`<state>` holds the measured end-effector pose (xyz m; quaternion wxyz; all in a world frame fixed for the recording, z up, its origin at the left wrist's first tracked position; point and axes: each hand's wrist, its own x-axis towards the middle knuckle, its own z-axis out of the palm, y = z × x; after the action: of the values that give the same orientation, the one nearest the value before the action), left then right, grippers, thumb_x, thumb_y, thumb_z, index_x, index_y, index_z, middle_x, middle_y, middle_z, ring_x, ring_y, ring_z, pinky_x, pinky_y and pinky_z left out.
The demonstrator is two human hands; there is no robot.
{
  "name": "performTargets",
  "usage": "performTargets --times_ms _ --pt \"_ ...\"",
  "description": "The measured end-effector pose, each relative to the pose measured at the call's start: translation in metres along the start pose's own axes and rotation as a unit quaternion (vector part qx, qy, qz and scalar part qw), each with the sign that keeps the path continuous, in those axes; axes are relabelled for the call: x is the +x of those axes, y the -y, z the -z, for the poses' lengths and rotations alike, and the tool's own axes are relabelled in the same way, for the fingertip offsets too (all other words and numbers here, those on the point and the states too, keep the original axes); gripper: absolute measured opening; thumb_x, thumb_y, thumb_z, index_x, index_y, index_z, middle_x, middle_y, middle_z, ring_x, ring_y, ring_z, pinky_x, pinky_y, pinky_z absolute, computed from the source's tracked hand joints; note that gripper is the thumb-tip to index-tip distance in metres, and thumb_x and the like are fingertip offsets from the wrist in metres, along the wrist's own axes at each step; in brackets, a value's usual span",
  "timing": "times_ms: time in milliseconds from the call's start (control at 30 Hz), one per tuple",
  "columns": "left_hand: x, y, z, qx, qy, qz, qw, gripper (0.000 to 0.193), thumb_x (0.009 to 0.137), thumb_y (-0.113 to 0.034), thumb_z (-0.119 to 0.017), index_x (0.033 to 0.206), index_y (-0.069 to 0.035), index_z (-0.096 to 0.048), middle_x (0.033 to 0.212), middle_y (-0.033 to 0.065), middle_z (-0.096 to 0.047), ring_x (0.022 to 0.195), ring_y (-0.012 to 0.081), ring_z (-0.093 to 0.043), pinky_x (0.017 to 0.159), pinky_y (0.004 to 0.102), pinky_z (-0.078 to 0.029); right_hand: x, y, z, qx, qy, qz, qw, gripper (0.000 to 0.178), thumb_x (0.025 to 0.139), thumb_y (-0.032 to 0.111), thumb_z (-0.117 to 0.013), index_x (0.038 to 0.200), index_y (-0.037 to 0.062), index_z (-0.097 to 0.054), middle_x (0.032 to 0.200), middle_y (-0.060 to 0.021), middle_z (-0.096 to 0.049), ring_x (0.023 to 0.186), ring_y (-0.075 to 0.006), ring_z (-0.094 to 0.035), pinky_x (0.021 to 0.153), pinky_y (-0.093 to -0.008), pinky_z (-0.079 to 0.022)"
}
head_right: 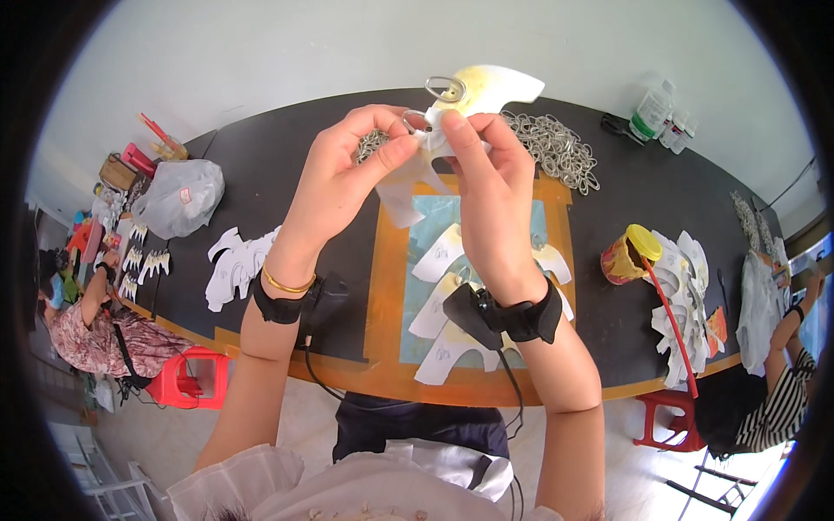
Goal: Manually assembling white shoe components by inserting metal rings into holes and joining pieces together.
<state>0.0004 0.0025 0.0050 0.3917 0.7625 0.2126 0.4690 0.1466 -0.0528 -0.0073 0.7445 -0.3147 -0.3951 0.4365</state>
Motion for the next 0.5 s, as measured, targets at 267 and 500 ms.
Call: performTargets --times_ms 267,500 --pt "-0.0017 -0.0035 0.0021 -0.044 0.016 0.053 0.998 0.016 0.087 -0.015 -0.067 0.087 0.000 -0.061 0.082 0.0011 -0.064 0.075 0.0025 -0.054 0.060 0.0176 -0.043 -0.0037 0.0079 -0.0062 0.054 -0.008 -0.055 0.997 0.015 0.094 0.019 -0.059 0.085 0.0067 -0.060 0.086 0.0031 -0.059 0.081 -0.0044 -0.048 0.078 -0.0219 -0.038" --pt "-0.0039 -0.0110 -0.0006 -0.072 -0.004 0.038 0.997 0.014 0.087 -0.011 -0.067 0.083 -0.001 -0.057 0.081 0.0023 -0.064 0.075 0.0027 -0.055 0.059 0.0181 -0.042 -0.0029 0.0104 -0.0045 0.051 0.020 -0.049 0.997 0.016 0.093 0.018 -0.058 0.081 0.0077 -0.059 0.088 0.0019 -0.060 0.083 -0.0055 -0.047 0.083 -0.0231 -0.036"
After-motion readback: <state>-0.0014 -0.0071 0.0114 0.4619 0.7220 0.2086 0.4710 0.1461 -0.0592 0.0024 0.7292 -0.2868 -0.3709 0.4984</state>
